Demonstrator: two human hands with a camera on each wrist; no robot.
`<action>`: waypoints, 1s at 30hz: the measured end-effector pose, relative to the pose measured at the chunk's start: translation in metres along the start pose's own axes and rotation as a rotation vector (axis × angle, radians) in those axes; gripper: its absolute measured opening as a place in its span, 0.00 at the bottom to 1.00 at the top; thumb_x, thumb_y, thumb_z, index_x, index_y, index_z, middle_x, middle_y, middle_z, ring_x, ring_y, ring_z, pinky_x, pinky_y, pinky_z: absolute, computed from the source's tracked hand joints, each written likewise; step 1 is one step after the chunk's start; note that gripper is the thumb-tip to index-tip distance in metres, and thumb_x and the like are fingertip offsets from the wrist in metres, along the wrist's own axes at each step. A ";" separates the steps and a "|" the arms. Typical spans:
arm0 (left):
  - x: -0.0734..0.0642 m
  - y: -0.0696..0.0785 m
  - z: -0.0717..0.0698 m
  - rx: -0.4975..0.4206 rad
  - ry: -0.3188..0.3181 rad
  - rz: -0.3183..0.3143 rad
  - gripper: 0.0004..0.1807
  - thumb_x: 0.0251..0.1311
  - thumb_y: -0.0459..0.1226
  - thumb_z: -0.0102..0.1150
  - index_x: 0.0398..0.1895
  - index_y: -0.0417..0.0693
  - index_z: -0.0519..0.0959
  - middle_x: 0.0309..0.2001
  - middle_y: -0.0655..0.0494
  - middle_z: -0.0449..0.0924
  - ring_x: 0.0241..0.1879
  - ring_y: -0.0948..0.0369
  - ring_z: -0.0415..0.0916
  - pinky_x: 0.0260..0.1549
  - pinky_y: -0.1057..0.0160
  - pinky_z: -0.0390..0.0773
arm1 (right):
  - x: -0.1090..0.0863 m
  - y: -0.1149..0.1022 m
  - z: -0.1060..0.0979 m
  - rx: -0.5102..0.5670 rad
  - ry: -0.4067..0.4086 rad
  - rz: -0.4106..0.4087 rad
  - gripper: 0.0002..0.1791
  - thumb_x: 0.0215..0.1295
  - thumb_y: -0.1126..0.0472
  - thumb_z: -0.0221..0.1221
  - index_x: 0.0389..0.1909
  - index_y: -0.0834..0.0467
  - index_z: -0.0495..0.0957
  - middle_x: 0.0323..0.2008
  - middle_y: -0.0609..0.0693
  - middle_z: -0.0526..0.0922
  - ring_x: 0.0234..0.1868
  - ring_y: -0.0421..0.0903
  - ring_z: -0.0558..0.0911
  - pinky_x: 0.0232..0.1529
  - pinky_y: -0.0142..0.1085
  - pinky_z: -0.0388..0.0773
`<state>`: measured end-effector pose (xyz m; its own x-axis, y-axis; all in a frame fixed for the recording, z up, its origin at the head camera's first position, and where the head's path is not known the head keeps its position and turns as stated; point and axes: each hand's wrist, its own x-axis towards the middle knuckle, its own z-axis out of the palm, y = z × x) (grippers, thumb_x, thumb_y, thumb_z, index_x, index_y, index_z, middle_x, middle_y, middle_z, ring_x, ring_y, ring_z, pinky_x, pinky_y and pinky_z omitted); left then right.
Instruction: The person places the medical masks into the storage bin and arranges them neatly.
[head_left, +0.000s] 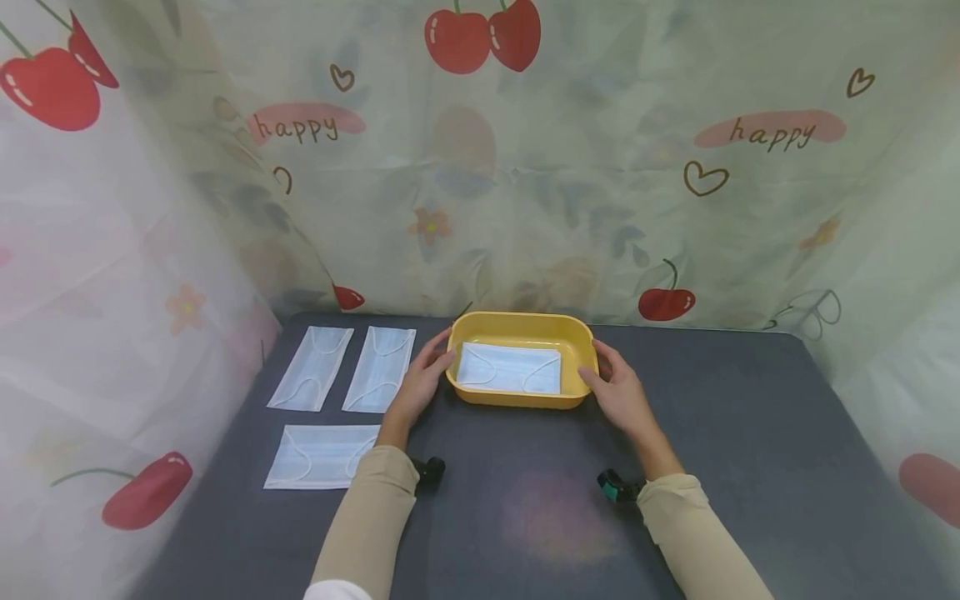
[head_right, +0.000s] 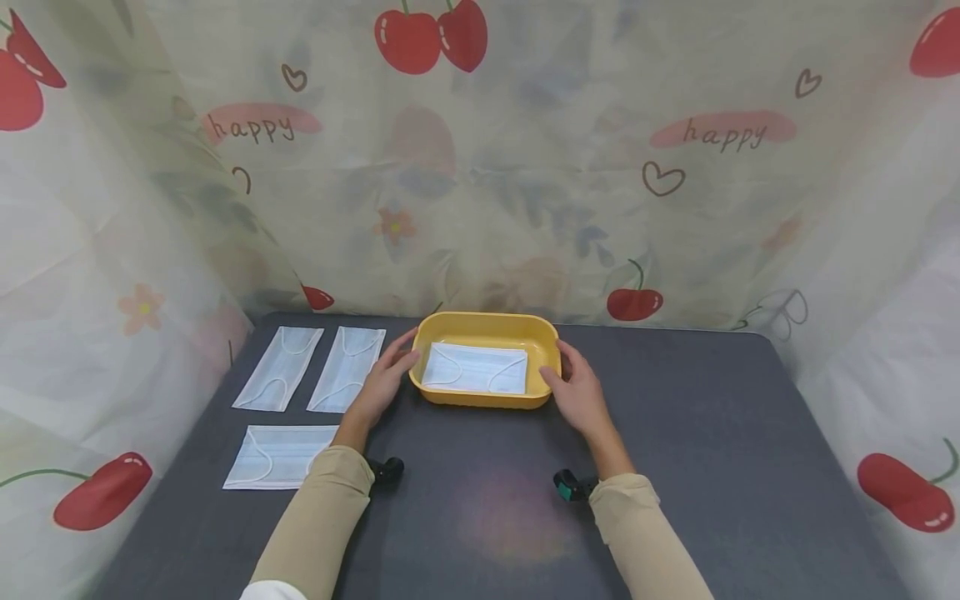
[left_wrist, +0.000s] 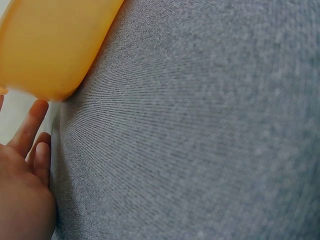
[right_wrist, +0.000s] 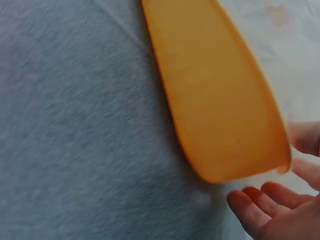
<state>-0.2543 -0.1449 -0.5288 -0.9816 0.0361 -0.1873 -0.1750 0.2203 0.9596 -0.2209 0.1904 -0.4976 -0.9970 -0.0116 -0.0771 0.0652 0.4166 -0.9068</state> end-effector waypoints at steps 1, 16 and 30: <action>0.000 0.000 0.001 0.002 0.004 -0.003 0.27 0.74 0.55 0.52 0.74 0.77 0.64 0.70 0.50 0.72 0.73 0.50 0.66 0.76 0.42 0.59 | 0.000 0.003 0.000 0.013 -0.010 0.000 0.37 0.76 0.56 0.57 0.81 0.56 0.53 0.78 0.60 0.61 0.77 0.59 0.66 0.71 0.54 0.70; 0.003 0.000 -0.003 0.034 -0.014 0.019 0.27 0.74 0.55 0.51 0.74 0.79 0.64 0.69 0.51 0.72 0.73 0.50 0.65 0.75 0.41 0.60 | 0.009 0.040 -0.009 0.151 -0.166 -0.045 0.34 0.78 0.50 0.53 0.80 0.46 0.55 0.79 0.57 0.60 0.79 0.55 0.62 0.70 0.41 0.73; 0.004 0.003 0.000 0.055 0.022 0.023 0.28 0.74 0.52 0.52 0.75 0.73 0.63 0.70 0.46 0.72 0.73 0.49 0.67 0.74 0.42 0.62 | 0.010 0.057 -0.016 0.213 -0.258 -0.057 0.33 0.80 0.48 0.50 0.81 0.38 0.52 0.80 0.56 0.59 0.78 0.54 0.63 0.69 0.30 0.70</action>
<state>-0.2584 -0.1443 -0.5261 -0.9868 0.0208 -0.1604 -0.1488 0.2726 0.9506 -0.2281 0.2281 -0.5432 -0.9574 -0.2705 -0.1014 0.0441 0.2101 -0.9767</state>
